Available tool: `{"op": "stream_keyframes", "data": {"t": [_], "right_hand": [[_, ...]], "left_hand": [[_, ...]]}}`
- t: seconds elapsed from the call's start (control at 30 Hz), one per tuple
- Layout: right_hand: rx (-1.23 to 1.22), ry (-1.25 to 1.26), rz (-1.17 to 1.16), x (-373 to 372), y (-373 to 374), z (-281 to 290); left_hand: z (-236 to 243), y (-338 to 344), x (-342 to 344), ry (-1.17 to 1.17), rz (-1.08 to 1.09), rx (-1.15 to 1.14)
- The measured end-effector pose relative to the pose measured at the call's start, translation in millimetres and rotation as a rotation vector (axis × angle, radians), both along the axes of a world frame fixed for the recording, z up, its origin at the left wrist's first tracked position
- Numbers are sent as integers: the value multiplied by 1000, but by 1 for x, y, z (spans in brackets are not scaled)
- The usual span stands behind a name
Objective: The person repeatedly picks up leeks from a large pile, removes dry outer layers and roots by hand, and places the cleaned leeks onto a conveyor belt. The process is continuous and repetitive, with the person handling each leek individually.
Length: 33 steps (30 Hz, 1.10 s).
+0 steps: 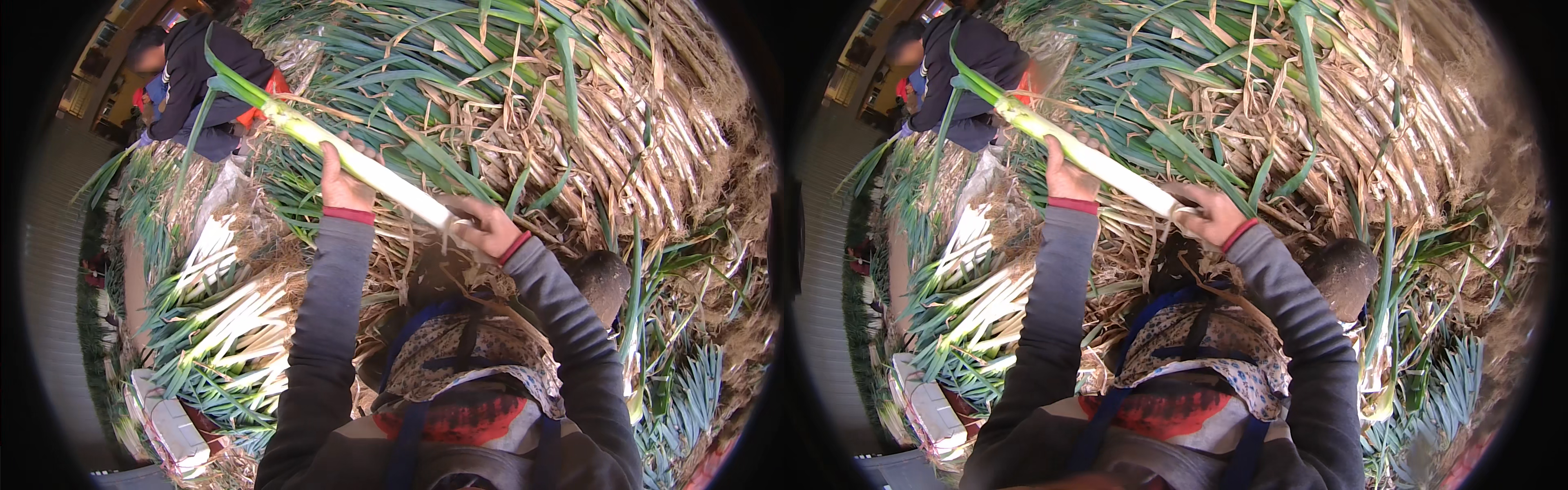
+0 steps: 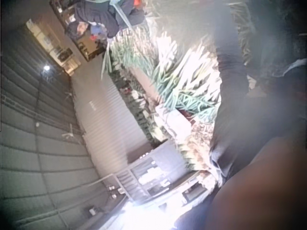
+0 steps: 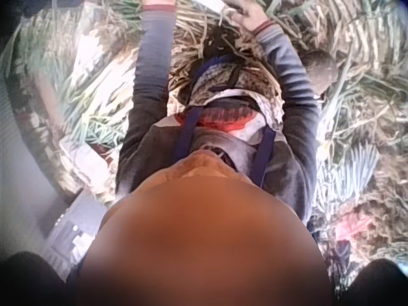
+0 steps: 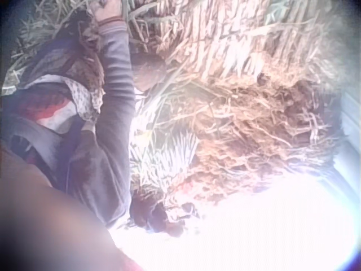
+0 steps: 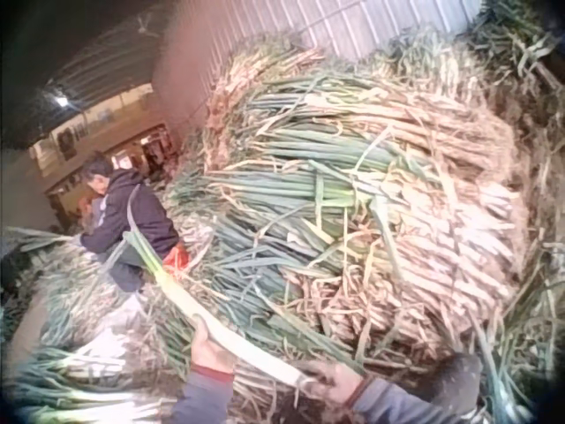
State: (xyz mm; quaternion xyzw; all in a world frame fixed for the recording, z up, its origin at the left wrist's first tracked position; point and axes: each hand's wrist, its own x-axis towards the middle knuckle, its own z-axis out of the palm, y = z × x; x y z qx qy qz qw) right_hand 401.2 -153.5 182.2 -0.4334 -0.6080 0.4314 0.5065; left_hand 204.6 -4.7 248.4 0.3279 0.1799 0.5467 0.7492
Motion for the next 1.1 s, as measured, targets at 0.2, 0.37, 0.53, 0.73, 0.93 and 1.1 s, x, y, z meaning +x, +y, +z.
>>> {"op": "stream_keyframes", "data": {"t": [0.2,0.37,0.53,0.73,0.93,1.1], "right_hand": [[-390,281,40,2,-9,22],[-121,104,123,10,-23,25],[-175,-107,-261,-9,-16,20],[-39,212,-127,-15,-29,0],[-223,896,-21,16,-51,-6],[-320,878,-121,58,-111,-5]], "left_hand": [[-6,-6,8,-46,10,-23],[-1,-13,14,-28,-2,-26],[-1,-23,29,7,11,-69],[7,-20,30,20,-20,-178],[-2,9,14,51,6,-204],[-10,47,-8,117,210,-176]]}}
